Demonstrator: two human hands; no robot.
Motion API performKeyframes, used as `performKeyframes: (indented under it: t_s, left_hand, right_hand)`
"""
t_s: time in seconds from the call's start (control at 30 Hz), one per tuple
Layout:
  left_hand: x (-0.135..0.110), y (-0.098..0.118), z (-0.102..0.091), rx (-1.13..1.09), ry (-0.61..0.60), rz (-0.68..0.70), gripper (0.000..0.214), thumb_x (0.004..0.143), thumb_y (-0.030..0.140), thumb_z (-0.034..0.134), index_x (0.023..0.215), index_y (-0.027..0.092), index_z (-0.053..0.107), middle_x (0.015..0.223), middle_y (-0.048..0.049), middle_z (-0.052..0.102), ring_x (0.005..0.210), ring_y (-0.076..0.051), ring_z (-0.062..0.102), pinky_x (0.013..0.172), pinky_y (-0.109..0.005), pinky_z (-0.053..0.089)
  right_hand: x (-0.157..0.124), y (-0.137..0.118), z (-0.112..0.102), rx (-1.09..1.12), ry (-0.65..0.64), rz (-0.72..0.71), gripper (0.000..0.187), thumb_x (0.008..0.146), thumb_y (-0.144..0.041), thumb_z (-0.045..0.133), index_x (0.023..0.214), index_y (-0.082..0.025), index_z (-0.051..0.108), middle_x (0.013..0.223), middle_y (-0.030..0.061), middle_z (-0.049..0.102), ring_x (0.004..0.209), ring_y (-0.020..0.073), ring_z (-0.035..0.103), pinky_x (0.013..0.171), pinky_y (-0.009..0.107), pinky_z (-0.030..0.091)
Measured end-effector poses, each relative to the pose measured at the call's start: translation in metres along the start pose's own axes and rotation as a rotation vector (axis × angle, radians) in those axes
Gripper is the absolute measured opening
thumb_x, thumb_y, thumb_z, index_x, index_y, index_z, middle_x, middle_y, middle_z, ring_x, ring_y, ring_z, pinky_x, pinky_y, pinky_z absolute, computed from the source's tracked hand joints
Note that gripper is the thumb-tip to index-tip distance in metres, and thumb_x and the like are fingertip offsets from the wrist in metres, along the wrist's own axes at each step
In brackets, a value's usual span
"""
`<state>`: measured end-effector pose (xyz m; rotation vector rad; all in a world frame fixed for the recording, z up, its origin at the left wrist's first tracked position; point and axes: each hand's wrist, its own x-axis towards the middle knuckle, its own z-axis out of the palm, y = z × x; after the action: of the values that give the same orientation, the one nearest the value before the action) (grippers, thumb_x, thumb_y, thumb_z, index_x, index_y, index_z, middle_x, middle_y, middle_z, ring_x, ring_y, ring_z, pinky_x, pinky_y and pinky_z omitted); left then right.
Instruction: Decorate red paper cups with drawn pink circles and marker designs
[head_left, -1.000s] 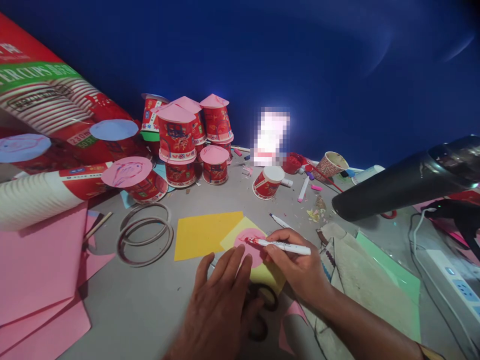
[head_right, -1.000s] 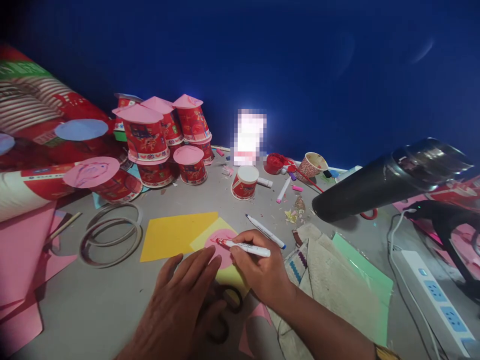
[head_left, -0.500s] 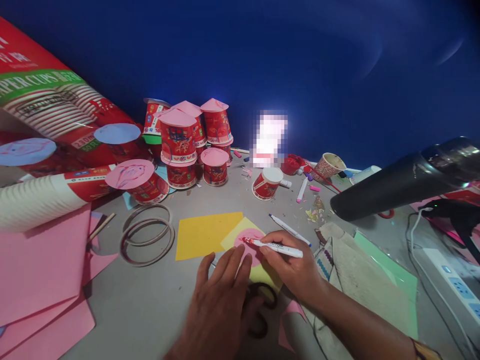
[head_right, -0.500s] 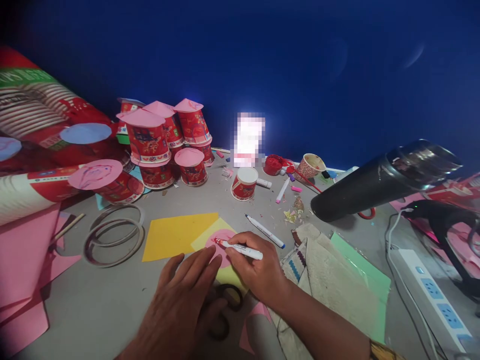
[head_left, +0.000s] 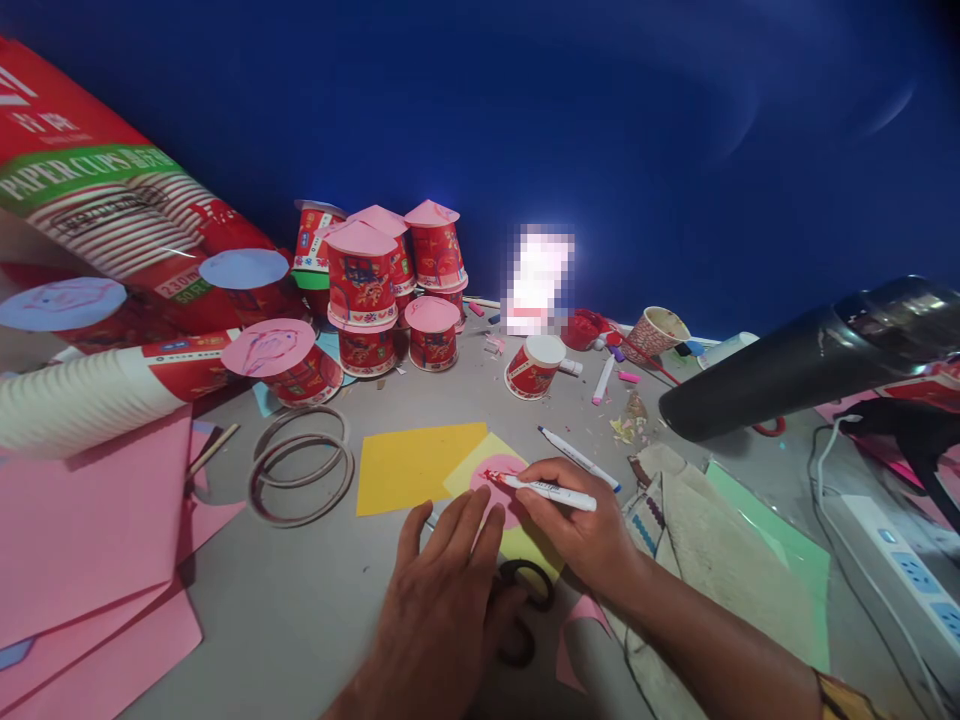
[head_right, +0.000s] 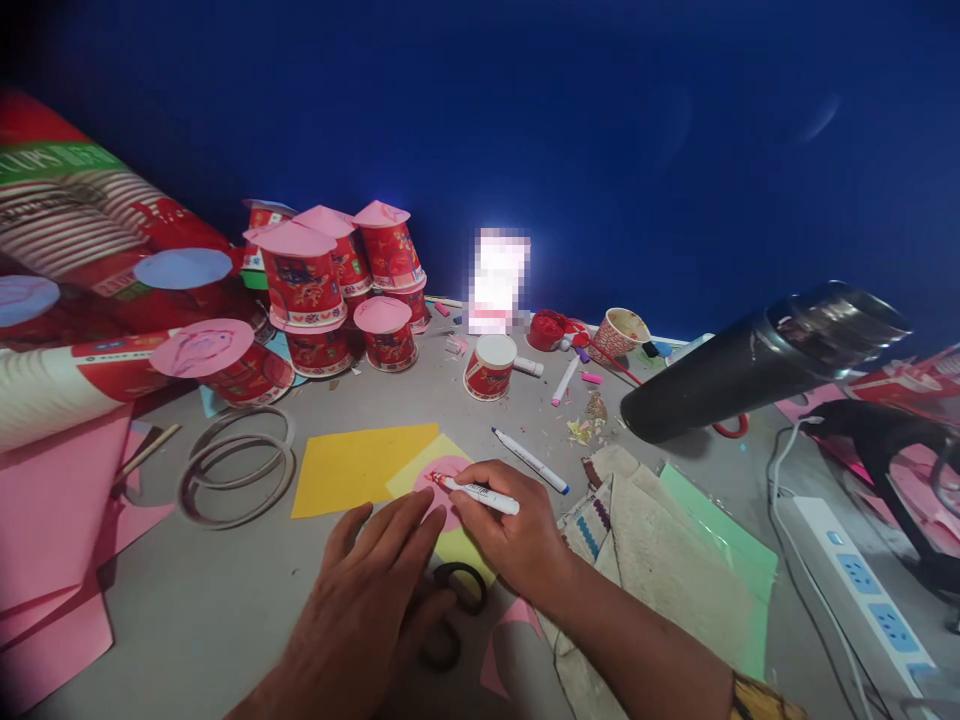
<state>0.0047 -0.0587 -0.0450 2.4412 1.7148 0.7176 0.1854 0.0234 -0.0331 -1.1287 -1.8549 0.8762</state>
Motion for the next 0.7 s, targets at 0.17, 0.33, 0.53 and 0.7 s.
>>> performKeyframes:
  t_s: [0.17, 0.33, 0.53, 0.7]
  left_hand:
    - [-0.0007, 0.0004, 0.0015, 0.003, 0.042, 0.002, 0.039, 0.1, 0.035, 0.064, 0.136, 0.019, 0.06, 0.141, -0.0107, 0.071, 0.123, -0.029, 0.066, 0.108, -0.052, 0.038]
    - [-0.0004, -0.0008, 0.0014, 0.011, 0.032, 0.016, 0.038, 0.1, 0.034, 0.062, 0.135, 0.019, 0.061, 0.14, -0.0109, 0.072, 0.123, -0.029, 0.067, 0.108, -0.051, 0.039]
    - [-0.0013, -0.0013, 0.0027, 0.005, 0.049, 0.007, 0.037, 0.099, 0.032, 0.063, 0.134, 0.02, 0.062, 0.14, -0.0113, 0.072, 0.122, -0.031, 0.067, 0.108, -0.053, 0.039]
    - [-0.0013, -0.0016, 0.0025, 0.001, 0.041, 0.013, 0.036, 0.099, 0.032, 0.062, 0.133, 0.02, 0.063, 0.14, -0.0118, 0.072, 0.122, -0.031, 0.068, 0.107, -0.052, 0.04]
  right_hand:
    - [0.0003, 0.0009, -0.0003, -0.035, 0.009, -0.021, 0.01, 0.094, -0.027, 0.068, 0.096, -0.022, 0.077, 0.088, 0.004, 0.082, 0.078, 0.0183, 0.077, 0.076, 0.026, 0.06]
    - [0.0009, -0.0012, 0.0004, -0.03, 0.033, -0.015, 0.011, 0.094, -0.027, 0.067, 0.094, -0.022, 0.076, 0.087, 0.004, 0.081, 0.077, 0.0179, 0.076, 0.076, 0.026, 0.061]
    - [0.0021, -0.0038, -0.0012, -0.045, 0.047, 0.024, 0.011, 0.093, -0.029, 0.067, 0.092, -0.022, 0.076, 0.083, 0.0037, 0.081, 0.073, 0.0178, 0.075, 0.073, 0.026, 0.06]
    - [0.0029, -0.0046, -0.0026, -0.071, 0.059, 0.052, 0.013, 0.093, -0.031, 0.067, 0.09, -0.022, 0.075, 0.079, 0.0035, 0.079, 0.068, 0.0179, 0.072, 0.069, 0.027, 0.059]
